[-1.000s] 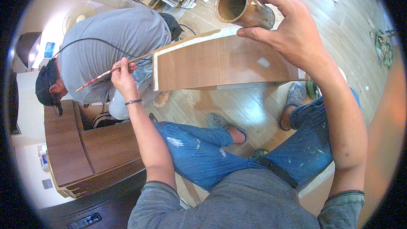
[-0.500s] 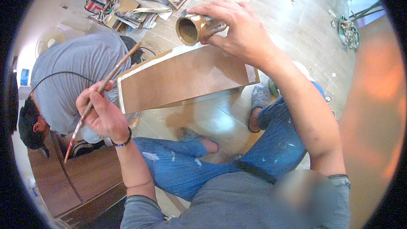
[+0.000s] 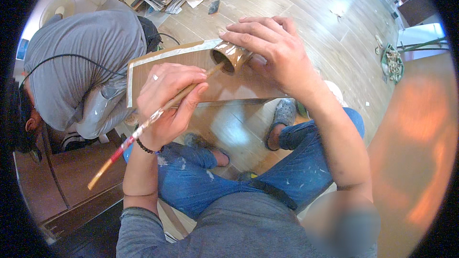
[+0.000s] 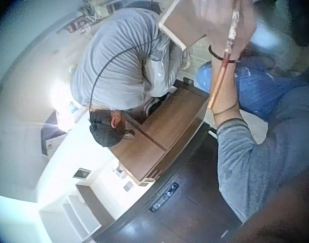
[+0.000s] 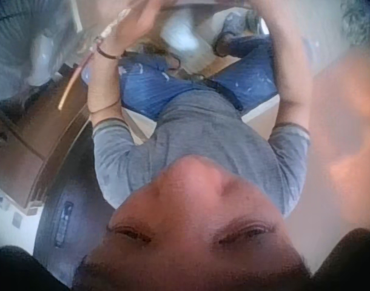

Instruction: The person sits on the floor and applies a finish to the edges of a wooden furniture piece using a small brush and a tin of finish. They repeatedly dip the brush into the tin and carefully coat the taped edges of the furniture.

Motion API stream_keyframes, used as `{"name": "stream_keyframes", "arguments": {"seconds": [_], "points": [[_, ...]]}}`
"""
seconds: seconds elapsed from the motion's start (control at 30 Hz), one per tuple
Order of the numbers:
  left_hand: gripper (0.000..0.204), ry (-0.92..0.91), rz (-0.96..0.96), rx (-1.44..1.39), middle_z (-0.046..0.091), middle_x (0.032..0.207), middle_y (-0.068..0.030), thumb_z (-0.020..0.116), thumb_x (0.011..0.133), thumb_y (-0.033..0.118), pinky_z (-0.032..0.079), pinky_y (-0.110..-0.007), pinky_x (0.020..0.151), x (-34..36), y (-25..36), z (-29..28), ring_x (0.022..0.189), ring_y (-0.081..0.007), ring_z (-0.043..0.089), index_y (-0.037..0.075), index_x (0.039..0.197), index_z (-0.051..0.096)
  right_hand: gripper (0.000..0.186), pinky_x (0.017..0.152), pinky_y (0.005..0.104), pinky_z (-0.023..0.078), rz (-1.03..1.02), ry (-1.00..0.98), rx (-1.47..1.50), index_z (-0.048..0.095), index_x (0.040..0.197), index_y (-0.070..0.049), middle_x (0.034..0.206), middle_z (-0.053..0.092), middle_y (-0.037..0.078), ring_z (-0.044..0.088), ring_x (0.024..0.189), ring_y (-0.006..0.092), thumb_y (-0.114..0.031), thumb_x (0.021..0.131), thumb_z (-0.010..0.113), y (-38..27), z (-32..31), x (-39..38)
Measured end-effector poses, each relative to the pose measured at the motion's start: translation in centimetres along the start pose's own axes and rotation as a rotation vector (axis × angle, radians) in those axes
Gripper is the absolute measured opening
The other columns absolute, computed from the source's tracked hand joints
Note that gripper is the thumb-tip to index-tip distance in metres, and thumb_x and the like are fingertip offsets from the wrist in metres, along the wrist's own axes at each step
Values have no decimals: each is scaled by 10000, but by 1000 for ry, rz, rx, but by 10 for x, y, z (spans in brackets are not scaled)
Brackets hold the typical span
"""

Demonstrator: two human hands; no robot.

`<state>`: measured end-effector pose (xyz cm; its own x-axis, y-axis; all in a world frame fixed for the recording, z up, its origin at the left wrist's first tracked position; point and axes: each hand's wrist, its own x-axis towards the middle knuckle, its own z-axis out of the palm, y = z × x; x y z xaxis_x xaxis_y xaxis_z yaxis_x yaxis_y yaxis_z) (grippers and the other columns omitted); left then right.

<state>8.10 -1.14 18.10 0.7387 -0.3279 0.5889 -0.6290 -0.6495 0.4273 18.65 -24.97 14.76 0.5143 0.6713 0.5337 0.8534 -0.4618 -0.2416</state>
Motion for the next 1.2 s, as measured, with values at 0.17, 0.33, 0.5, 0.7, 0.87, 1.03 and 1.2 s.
{"name": "stream_keyframes", "arguments": {"seconds": [0.17,0.33,0.5,0.7,0.87,1.03,1.2], "points": [[141,108,-52,-53,720,884,-66,781,825,41,486,-348,745,-3,-13,-5,802,-238,677,63,939,701,624,1040,426,407,-29,-12,-46,646,1347,-250,1343,651,-28,576,1285,193,-102,748,736,-5,10,12],[96,44,-216,-175,720,907,-80,760,862,32,501,-330,779,-6,-19,-10,815,-213,670,36,942,708,630,1048,444,406,-65,-6,-78,637,1356,-260,1342,650,-25,583,1272,187,-110,752,739,-8,15,16],[68,303,-446,-462,705,965,-79,687,956,26,531,-291,839,-16,-23,-20,908,-147,664,-6,1016,675,664,1055,457,402,56,-18,29,637,1349,-240,1296,664,-12,605,1215,212,-102,715,778,-6,12,16],[137,397,-555,-700,707,947,-126,631,1016,92,549,-307,835,-23,-41,-24,882,-178,695,-13,1104,620,690,1047,458,403,116,16,98,633,1346,-229,1240,684,6,626,1143,230,-126,689,817,-4,10,12],[103,248,-515,-512,708,986,-113,620,1012,71,530,-315,855,-27,-40,-24,913,-169,679,-5,1080,629,697,1045,425,399,94,43,109,659,1333,-176,1208,706,42,635,1091,255,-103,655,808,-8,9,12],[92,265,-460,-415,698,1020,-95,635,987,28,514,-297,877,-32,-32,-26,953,-156,664,-8,1072,636,715,1044,432,400,96,65,71,649,1348,-197,1194,708,42,634,1094,255,-126,657,820,-8,7,5],[129,357,-475,-529,703,1031,-116,558,1040,89,523,-344,922,-33,-33,-18,935,-193,675,-9,1089,625,707,1040,427,405,111,91,90,651,1343,-205,1181,712,42,643,1096,250,-152,663,838,2,4,1]]}}
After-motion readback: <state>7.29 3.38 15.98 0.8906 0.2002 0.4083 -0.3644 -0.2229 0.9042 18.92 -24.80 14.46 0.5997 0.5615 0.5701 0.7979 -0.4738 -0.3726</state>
